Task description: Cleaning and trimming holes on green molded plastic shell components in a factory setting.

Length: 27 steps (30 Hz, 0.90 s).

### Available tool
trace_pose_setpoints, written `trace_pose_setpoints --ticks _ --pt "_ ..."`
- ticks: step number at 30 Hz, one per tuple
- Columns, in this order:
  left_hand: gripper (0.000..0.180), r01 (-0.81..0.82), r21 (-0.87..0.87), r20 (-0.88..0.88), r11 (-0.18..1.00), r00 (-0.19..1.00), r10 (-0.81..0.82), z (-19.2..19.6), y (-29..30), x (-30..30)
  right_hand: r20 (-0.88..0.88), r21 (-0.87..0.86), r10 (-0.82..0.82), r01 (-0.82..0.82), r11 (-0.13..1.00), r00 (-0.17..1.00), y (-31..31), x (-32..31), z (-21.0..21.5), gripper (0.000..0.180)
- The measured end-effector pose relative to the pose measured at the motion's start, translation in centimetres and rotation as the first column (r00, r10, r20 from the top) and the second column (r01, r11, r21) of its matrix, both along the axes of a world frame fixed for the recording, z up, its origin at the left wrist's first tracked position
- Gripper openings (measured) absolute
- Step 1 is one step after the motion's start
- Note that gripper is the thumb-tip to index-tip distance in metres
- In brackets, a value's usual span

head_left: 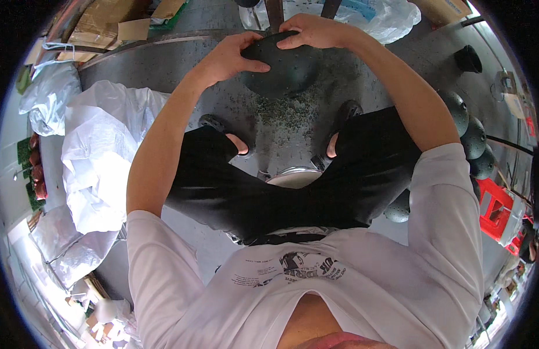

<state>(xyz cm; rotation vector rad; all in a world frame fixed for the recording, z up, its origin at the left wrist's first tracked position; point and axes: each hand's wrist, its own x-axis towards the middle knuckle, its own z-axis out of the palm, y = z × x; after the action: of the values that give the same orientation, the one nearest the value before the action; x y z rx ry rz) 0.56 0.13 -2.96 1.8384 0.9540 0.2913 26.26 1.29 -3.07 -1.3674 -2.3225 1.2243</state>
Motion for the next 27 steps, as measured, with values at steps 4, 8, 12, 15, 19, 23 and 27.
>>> trace_pose_setpoints --ticks 4,8,12,15,19,23,27 --pt "0.062 -0.001 -0.029 -0.082 1.000 0.997 -0.002 0.4 -0.2 -0.3 -0.067 -0.075 0.119 -0.124 0.989 0.991 0.6 0.8 -0.6 0.064" --pt "0.062 -0.066 -0.079 -0.063 0.995 0.996 0.062 -0.3 -0.2 -1.5 0.015 0.047 0.098 -0.098 0.994 0.995 -0.7 3.3 -1.4 0.075" --pt "0.060 -0.097 -0.011 -0.087 0.995 0.992 0.096 -0.4 -0.1 -2.9 0.207 -0.064 0.102 -0.090 0.994 0.973 -1.1 3.0 0.6 0.086" --pt "0.060 -0.083 -0.021 -0.175 0.996 0.981 0.078 -0.4 0.1 -3.2 0.080 -0.153 0.078 -0.065 0.986 0.994 -0.8 3.2 1.0 0.084" --pt "0.054 -0.055 0.084 -0.176 0.995 0.982 0.069 -1.7 0.5 -4.0 -0.068 -0.072 0.008 -0.013 0.997 0.998 -0.7 3.2 0.5 0.076" --pt "0.055 0.002 0.133 -0.131 0.991 0.991 0.016 -2.2 0.7 -4.5 -0.056 -0.138 0.002 -0.010 0.990 0.998 -0.9 2.6 1.2 0.076" --pt "0.064 0.032 0.220 -0.208 0.975 0.978 0.015 -1.8 -0.1 -3.8 -0.078 0.012 -0.010 0.011 1.000 0.997 -1.3 2.1 0.1 0.074"
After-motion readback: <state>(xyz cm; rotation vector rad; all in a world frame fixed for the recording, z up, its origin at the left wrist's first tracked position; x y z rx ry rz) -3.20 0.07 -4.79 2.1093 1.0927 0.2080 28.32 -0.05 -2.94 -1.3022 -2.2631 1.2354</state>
